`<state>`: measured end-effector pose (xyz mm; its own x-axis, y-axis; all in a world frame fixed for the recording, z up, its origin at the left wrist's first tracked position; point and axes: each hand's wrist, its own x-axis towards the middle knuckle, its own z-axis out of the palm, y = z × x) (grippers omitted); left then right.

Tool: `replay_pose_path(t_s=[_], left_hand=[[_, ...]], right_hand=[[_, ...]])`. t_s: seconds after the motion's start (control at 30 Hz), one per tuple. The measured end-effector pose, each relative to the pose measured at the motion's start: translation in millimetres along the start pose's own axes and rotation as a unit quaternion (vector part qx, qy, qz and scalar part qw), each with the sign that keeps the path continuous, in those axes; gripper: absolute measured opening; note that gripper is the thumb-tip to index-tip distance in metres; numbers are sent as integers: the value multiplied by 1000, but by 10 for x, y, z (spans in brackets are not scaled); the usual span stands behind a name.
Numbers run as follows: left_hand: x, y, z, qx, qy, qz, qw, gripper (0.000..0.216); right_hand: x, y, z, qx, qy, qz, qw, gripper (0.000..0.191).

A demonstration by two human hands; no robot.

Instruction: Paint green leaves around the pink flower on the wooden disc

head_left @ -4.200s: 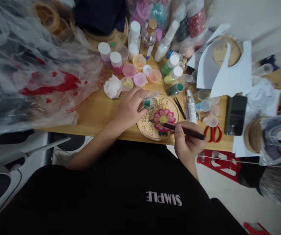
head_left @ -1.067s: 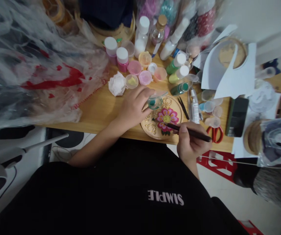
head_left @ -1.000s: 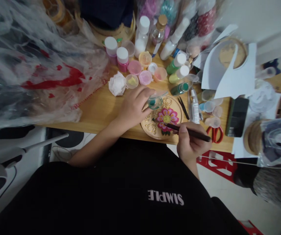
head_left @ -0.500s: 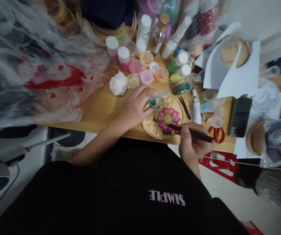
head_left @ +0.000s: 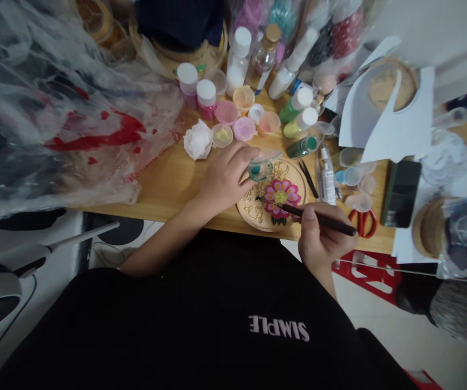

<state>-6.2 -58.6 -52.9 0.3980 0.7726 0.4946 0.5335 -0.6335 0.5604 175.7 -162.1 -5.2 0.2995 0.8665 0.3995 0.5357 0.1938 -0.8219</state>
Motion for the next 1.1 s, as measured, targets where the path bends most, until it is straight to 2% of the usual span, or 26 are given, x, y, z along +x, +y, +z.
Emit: replay_pose_path(t_s=[0.17,0.27,0.33,0.5,0.67,0.77,0.93,1.1], left_hand=[[-2,-6,-3,-1,-13,-13,1000,37],[2,-3,-15,1,-20,-21,1000,38],[8,2,-24,-2,-19,-22,1000,38],[20,22,-38,-15,-21,-24,999,35],[33,39,-40,-21,-12,-8,1000,37],[38,43,-40,-17,-14,-10,1000,39],[40,53,-47,-33,-13,-19,999,42],[44,60,-48,-16,15,-4,1000,40]], right_hand=[[-5,21,-10,-4,-2,-11,1000,7],[12,28,5,15,47,2,999,9],[39,20,18,46,91,31,994,11],[136,9,22,134,138,134,972,10],[236,32,31,224,183,170,942,13],[259,2,72,232,157,152,948,11],[216,-63,143,125,69,80,987,4],[217,-51,178,63,19,39,997,6]])
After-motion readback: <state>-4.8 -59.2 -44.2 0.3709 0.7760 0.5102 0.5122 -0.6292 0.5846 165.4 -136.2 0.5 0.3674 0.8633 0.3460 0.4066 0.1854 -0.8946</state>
